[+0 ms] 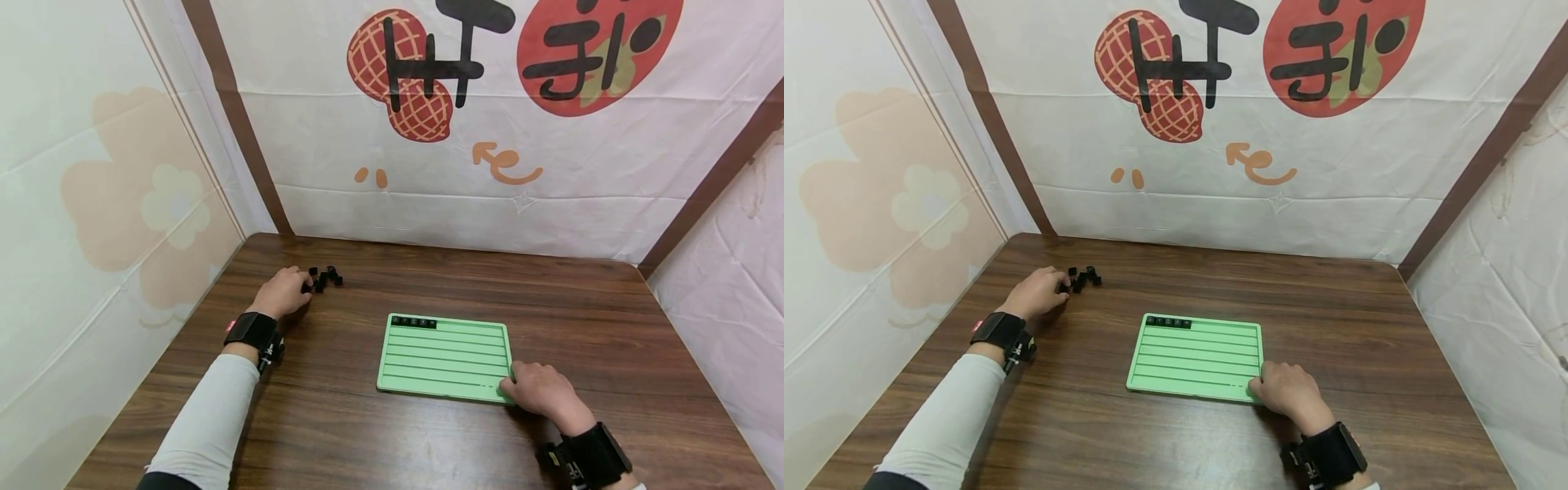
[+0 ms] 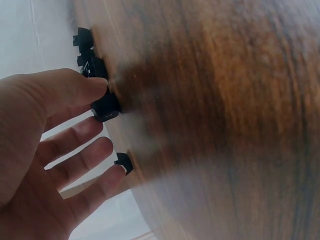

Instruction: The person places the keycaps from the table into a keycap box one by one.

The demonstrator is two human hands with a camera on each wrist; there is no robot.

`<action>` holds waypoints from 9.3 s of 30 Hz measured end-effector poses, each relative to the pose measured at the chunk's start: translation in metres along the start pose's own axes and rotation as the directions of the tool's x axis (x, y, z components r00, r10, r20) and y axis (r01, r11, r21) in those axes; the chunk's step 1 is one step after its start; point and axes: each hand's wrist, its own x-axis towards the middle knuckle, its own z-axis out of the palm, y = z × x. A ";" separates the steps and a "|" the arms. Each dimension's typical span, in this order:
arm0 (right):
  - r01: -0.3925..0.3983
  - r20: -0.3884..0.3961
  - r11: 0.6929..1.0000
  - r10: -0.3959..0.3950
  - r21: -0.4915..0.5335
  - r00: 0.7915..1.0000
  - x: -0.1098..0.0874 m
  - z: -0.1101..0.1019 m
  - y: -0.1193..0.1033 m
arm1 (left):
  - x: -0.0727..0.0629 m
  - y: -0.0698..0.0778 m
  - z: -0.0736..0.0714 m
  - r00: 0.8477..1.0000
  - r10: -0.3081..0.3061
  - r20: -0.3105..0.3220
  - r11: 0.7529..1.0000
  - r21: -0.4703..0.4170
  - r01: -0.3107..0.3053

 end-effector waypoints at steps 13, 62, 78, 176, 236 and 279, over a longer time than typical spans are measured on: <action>0.012 0.008 0.999 -0.012 0.040 1.000 -0.002 0.000 0.001 | 0.009 -0.007 0.006 1.000 0.009 -0.023 1.000 -0.026 -0.010; 0.006 0.018 0.999 -0.006 0.031 1.000 0.000 0.000 -0.001 | 0.007 0.014 -0.002 0.981 0.134 -0.143 0.982 -0.117 -0.151; 0.012 0.018 0.999 -0.012 0.042 1.000 -0.001 0.000 -0.002 | 0.015 0.042 -0.011 0.963 0.217 -0.161 0.961 -0.139 -0.240; -0.017 0.026 1.000 0.017 0.025 1.000 -0.001 0.000 -0.002 | 0.033 0.204 0.028 0.742 0.662 0.103 0.749 -0.114 -0.652; -0.014 0.012 1.000 0.014 0.009 1.000 -0.002 0.001 -0.003 | 0.036 0.227 0.051 0.725 0.664 0.182 0.741 -0.031 -0.670; 0.024 0.015 1.000 -0.024 0.011 1.000 -0.002 0.002 -0.001 | 0.030 0.125 0.003 0.896 0.442 0.039 0.897 0.007 -0.442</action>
